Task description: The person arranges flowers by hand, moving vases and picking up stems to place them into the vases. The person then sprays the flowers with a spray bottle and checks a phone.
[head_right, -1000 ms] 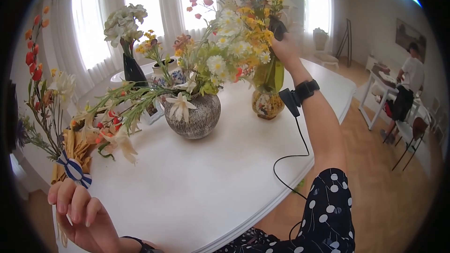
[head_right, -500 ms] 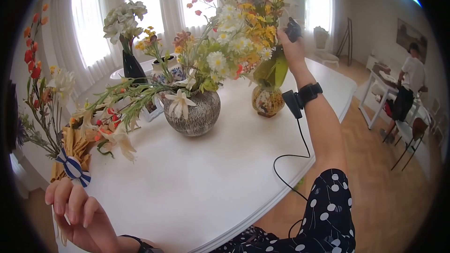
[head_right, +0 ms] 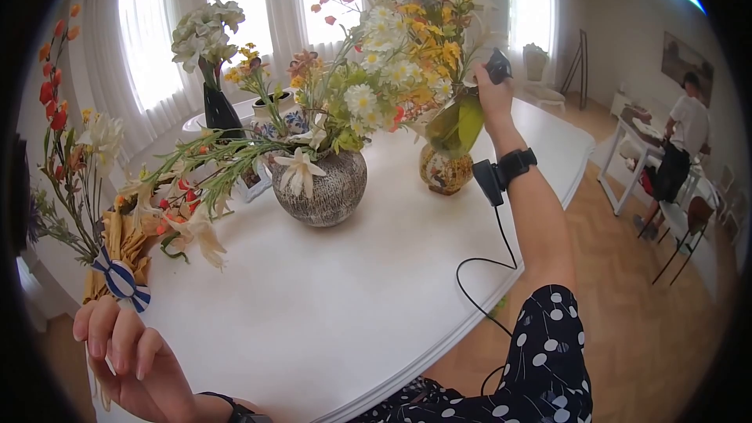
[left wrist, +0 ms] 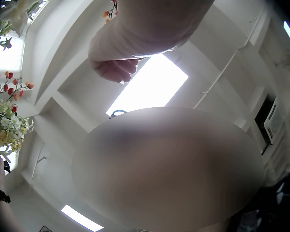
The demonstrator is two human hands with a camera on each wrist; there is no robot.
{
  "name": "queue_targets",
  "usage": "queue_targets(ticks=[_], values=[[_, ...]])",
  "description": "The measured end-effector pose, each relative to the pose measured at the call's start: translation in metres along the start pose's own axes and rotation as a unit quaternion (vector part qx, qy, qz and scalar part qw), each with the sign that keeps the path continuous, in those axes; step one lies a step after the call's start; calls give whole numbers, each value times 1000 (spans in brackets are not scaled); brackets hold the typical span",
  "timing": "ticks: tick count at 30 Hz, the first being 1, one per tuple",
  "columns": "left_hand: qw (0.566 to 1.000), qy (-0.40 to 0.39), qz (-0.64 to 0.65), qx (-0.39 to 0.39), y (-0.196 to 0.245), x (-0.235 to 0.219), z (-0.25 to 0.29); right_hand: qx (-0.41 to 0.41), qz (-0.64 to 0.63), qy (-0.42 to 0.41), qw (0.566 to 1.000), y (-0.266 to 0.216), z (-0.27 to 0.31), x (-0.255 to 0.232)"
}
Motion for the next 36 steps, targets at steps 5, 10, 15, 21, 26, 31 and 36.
queue_targets(ticks=[5,10,15,21,26,31,36], values=[[1000,0,0,2,0,0,0,12,-17,-7,1000,0,18,-3],[998,-23,15,53,-1,-7,4,31,13,-15,999,-7,33,-4],[1000,-1,-1,-5,0,0,-1,67,16,-21,997,0,45,0],[997,-14,-1,70,-1,-5,5,54,-33,-61,996,18,47,8],[1000,2,-5,-14,4,-1,0,74,5,-101,992,25,47,8],[999,-40,3,-26,8,-6,0,94,23,-109,989,27,56,7],[996,-20,5,81,1,-4,5,103,12,-88,991,16,68,10]])
Point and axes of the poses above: each hand's wrist, its own z-axis away from the middle knuckle, its own x-axis out of the palm, y = z × x, the point moved 2 cm from there along -z, towards the middle knuckle, and after that the axes turned 3 degrees about y, right-handed, at the moved point
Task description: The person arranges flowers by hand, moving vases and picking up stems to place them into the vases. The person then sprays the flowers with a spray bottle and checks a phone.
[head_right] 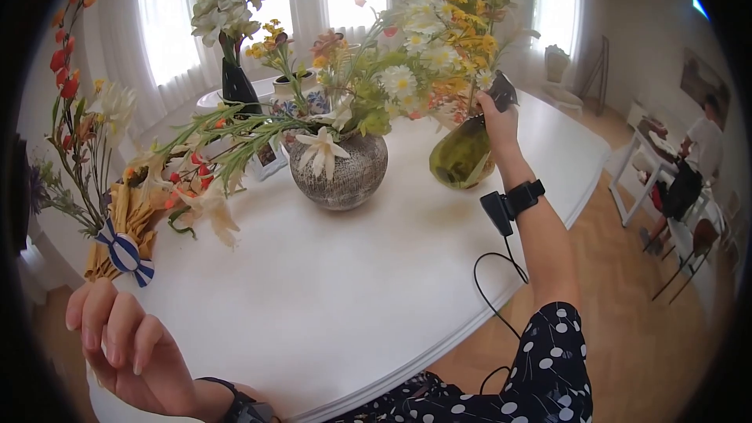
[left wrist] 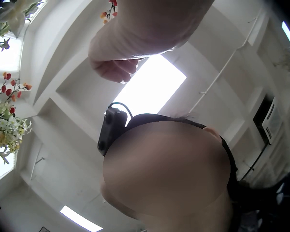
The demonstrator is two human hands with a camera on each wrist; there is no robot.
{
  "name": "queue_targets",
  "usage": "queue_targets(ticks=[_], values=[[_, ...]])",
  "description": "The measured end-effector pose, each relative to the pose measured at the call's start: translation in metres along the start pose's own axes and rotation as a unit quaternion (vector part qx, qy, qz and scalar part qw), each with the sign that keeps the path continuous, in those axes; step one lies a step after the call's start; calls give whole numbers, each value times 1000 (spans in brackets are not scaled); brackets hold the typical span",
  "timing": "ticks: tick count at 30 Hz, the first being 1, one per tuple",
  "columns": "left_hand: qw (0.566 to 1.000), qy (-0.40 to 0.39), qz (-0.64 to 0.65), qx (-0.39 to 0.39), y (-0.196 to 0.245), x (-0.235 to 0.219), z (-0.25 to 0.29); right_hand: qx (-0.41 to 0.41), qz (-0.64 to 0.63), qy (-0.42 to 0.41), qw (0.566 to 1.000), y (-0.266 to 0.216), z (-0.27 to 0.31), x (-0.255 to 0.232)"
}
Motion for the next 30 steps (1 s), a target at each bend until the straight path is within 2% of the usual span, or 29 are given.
queue_targets(ticks=[4,8,11,14,17,20,22,24,26,30], values=[[1000,7,-4,-2,0,2,0,28,-7,-15,999,1,8,1],[1000,9,-4,-7,1,3,0,11,-19,-36,999,-3,18,7],[1000,13,-13,-8,3,4,0,44,7,-58,997,-6,29,9],[1000,15,-16,-7,3,4,0,68,-31,-82,994,-2,40,12],[1000,13,-14,-1,4,3,1,136,-28,-126,982,-4,59,14],[1000,15,-19,2,5,3,0,123,-23,-169,978,-2,81,21],[1000,13,-20,2,4,4,0,73,56,-265,960,-1,94,26],[1000,14,-22,2,4,4,-1,65,58,-297,951,-11,117,34],[1000,16,-26,2,5,3,-1,11,16,-365,931,-17,136,46],[999,7,-25,-24,7,0,-2,8,-1,-428,904,-36,165,76]])
Point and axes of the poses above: each hand's wrist, its own z-axis away from the middle knuckle, its own x-axis out of the palm, y = z × x, the point moved 2 cm from there along -z, towards the middle knuckle, and after that the axes turned 3 degrees about y, right-handed, at the moved point
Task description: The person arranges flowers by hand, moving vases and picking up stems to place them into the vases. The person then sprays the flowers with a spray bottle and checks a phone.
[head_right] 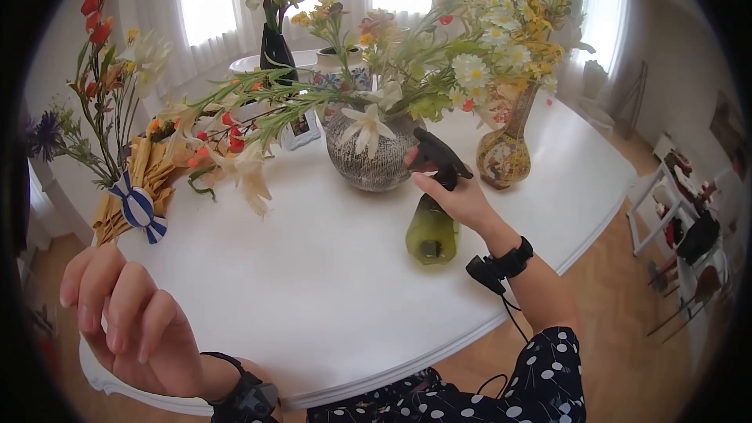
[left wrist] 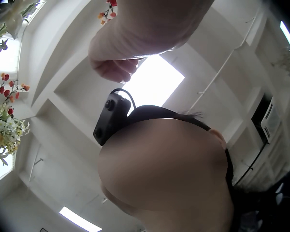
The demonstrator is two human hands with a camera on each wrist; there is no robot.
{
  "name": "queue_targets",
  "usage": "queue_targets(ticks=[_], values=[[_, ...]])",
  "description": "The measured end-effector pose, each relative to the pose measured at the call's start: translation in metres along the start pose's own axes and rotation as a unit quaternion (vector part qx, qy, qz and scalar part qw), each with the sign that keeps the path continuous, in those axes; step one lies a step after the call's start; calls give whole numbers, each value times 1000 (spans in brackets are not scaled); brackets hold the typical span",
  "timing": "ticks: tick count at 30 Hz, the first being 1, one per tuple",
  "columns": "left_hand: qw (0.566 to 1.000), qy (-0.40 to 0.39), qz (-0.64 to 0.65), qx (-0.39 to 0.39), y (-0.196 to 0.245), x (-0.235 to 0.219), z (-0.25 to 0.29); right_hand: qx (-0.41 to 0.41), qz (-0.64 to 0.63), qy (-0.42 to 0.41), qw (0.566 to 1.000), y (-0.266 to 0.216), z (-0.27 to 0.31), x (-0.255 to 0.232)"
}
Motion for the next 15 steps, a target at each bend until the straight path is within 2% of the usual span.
queue_targets(ticks=[7,11,15], values=[[1000,2,5,-6,-5,-1,-1,1,-118,-27,993,-9,-16,72],[1000,-17,15,-6,-5,-5,-3,-24,-136,-35,990,-3,-25,106],[1000,-12,7,7,-2,-5,-3,-44,-161,-1,986,-7,-35,124]])
Point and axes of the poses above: each hand's wrist, its own z-axis away from the middle knuckle, its own x-axis out of the palm, y = z × x, the point moved 2 cm from there along -z, towards the middle knuckle, and after that the axes turned 3 degrees about y, right-handed, at the moved point
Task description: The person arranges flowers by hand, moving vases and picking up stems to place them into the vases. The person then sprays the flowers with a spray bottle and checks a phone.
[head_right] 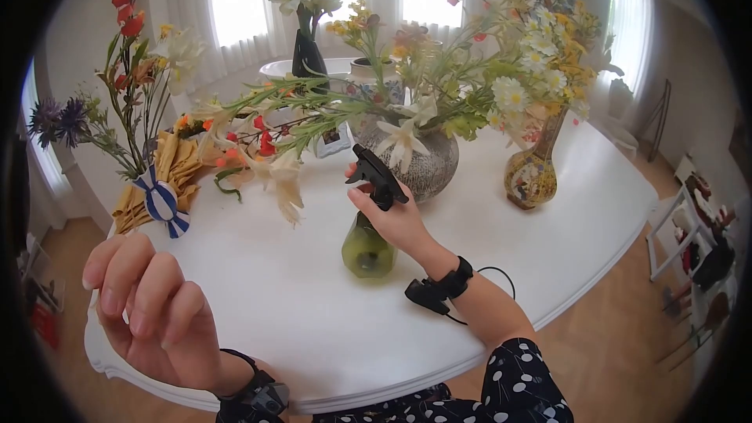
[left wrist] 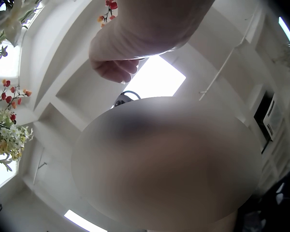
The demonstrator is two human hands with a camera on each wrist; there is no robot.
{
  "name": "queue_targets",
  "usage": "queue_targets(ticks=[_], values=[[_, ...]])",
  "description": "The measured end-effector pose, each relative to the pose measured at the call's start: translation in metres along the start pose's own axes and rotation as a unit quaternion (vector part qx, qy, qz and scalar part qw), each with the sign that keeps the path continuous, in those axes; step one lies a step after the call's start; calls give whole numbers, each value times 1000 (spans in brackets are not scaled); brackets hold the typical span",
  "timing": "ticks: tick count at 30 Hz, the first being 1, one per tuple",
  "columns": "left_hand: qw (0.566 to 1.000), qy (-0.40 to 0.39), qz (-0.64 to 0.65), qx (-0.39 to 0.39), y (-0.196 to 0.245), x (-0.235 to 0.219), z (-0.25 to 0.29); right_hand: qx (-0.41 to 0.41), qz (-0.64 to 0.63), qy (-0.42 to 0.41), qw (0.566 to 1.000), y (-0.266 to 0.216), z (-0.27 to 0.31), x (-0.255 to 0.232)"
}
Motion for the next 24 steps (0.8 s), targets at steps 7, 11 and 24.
queue_targets(ticks=[7,11,24], values=[[1000,5,-2,24,5,-1,0,-21,-24,28,999,-2,-21,13],[999,-1,-2,44,11,-2,0,5,7,10,1000,-3,-20,10],[999,-11,-14,49,10,-3,-1,-47,55,13,997,0,-17,15]])
Point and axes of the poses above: each hand's wrist, its own z-axis away from the middle knuckle, its own x-axis out of the palm, y = z × x, the point moved 2 cm from there along -z, towards the middle knuckle, and after that the axes turned 3 degrees about y, right-handed, at the moved point
